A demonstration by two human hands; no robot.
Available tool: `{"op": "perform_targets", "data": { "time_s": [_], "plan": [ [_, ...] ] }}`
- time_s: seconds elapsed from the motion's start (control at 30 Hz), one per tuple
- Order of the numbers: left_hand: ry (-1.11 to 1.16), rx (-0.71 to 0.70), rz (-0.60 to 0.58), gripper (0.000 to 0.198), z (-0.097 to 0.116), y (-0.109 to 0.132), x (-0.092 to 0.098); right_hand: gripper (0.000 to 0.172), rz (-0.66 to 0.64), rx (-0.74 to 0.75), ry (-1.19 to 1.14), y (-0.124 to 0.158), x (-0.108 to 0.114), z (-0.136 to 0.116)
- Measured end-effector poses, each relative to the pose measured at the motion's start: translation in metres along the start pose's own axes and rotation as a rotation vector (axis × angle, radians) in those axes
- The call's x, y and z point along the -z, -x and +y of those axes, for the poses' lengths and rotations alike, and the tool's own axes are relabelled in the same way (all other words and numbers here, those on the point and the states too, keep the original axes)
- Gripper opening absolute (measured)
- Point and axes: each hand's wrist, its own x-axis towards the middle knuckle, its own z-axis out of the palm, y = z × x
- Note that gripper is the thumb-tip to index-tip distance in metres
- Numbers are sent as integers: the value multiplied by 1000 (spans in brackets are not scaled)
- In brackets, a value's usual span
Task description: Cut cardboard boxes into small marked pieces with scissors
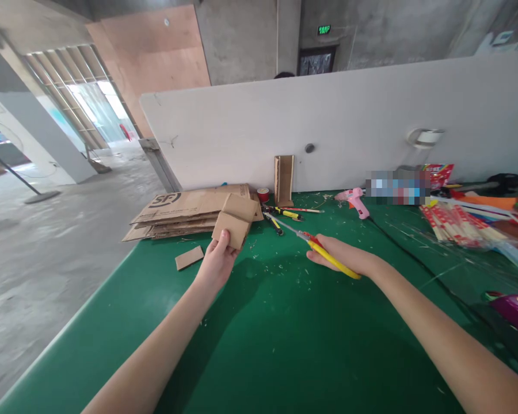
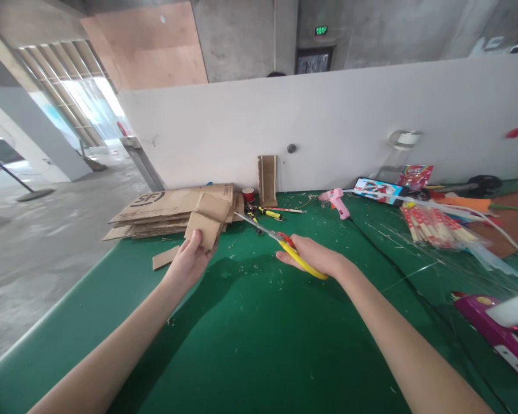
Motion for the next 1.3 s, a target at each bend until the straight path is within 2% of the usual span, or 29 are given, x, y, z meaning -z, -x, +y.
{"op": "perform_targets", "data": {
  "time_s": [0.1,0.23,0.43,0.63,0.9,1.03,1.2,1.3],
  "plan": [
    [-7,-5,-23,36,-3,2,-2,45,-56,32,130,0,-5,1],
    [-28,-2,-45,36,-4,5,-5,41,-107,48,108,0,-12,-7],
    [-8,39,-65,36,-9,11,-11,47,-119,36,157,4,-14,-22],
    [-24,67,-68,41,-13,16,-14,45,-81,24,124,3,-22,-23],
    [-136,15,-86,43,-10,19,-13,41,-31,40,154,0,-25,-22],
    [-165,-3,-114,43,-10,19,-12,41,18,-5,224,1,-24,-27],
    [-172,-13,-125,41,-10,18,-12,40,67,12,342,2,-24,-31],
    [-158,2,-116,40,-9,18,-13,40,63,15,293,2,-24,-29]
  ]
}}
